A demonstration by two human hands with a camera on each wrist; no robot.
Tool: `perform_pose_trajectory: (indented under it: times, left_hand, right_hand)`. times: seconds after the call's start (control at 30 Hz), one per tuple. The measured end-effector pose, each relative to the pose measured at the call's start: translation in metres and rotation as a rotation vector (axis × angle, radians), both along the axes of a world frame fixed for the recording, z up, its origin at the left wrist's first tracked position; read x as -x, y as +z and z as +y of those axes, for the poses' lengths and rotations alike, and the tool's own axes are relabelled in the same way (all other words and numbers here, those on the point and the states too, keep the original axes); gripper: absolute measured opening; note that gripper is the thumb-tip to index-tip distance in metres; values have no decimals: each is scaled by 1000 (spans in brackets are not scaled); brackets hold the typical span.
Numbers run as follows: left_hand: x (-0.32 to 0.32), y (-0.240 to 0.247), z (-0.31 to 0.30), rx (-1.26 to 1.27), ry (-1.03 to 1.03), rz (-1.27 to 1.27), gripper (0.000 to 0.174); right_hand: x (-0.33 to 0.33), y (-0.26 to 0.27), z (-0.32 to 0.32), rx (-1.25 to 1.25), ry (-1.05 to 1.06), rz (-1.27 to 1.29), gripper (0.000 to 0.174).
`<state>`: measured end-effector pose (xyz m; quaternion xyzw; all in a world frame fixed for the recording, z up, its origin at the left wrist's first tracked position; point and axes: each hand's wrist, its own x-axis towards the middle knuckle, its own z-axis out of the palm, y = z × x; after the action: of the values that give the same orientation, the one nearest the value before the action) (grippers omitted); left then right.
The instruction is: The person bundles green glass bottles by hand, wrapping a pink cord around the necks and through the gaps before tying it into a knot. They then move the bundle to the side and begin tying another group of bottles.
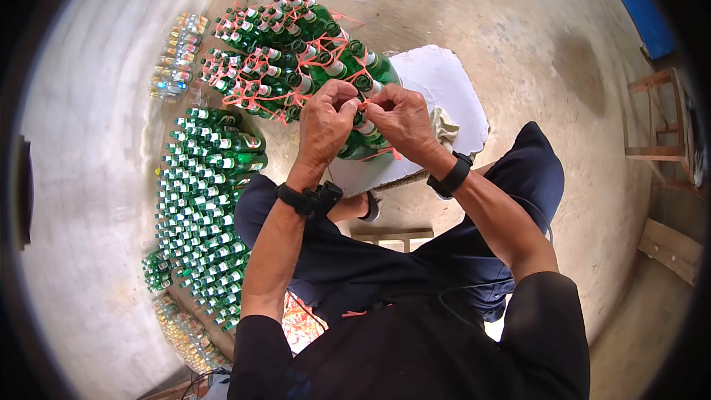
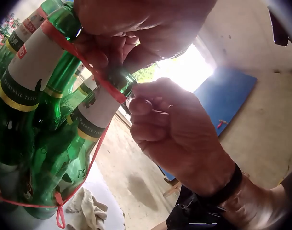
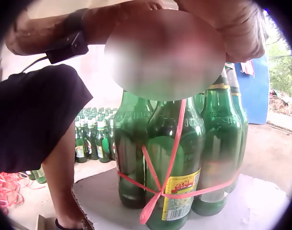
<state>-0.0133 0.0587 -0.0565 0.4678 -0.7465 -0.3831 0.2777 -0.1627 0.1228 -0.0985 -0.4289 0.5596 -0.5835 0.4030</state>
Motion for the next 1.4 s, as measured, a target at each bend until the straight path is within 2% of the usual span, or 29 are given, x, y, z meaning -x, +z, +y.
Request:
perform_pose_trajectory:
  times: [0.23, 0.33, 0.53, 0.63, 0.83, 0.93, 1.03, 1.13, 1.33, 1.4]
  left_hand:
    - [0, 2, -1, -63, -51, 33, 12]
    - [-4, 1, -4, -112, -109, 99, 13]
    - [-2, 0, -1, -100, -111, 124, 15]
    - [-2, 3, -3, -109, -115, 101, 15]
    - [-1, 2, -3, -134, -54, 72, 14]
    - [0, 3, -3, -143, -43, 61, 13]
    - [-1, 1, -6, -132, -55, 78, 12]
    - [-1, 3, -6, -154, -58, 83, 11]
    - [5, 3, -4, -112, -29, 27, 10]
    - [7, 7, -2, -133, -10, 12, 10]
  right_hand:
    - [1, 3, 7, -68, 49, -1, 19]
    - [3, 11, 5, -201, 13, -199, 17]
    - [7, 13, -1, -233, -13, -268, 16]
    - [10, 14, -5, -240, 39, -406, 15]
    - [0, 16, 0, -147, 66, -291, 16]
    - [1, 5, 3, -69, 129, -360, 17]
    - [-1, -4, 1, -55, 137, -424, 16]
    - [1, 0, 0, -107, 132, -345, 16]
    - [18, 0, -5, -247, 274, -620, 18]
    - [19, 5, -5, -265, 263, -628, 17]
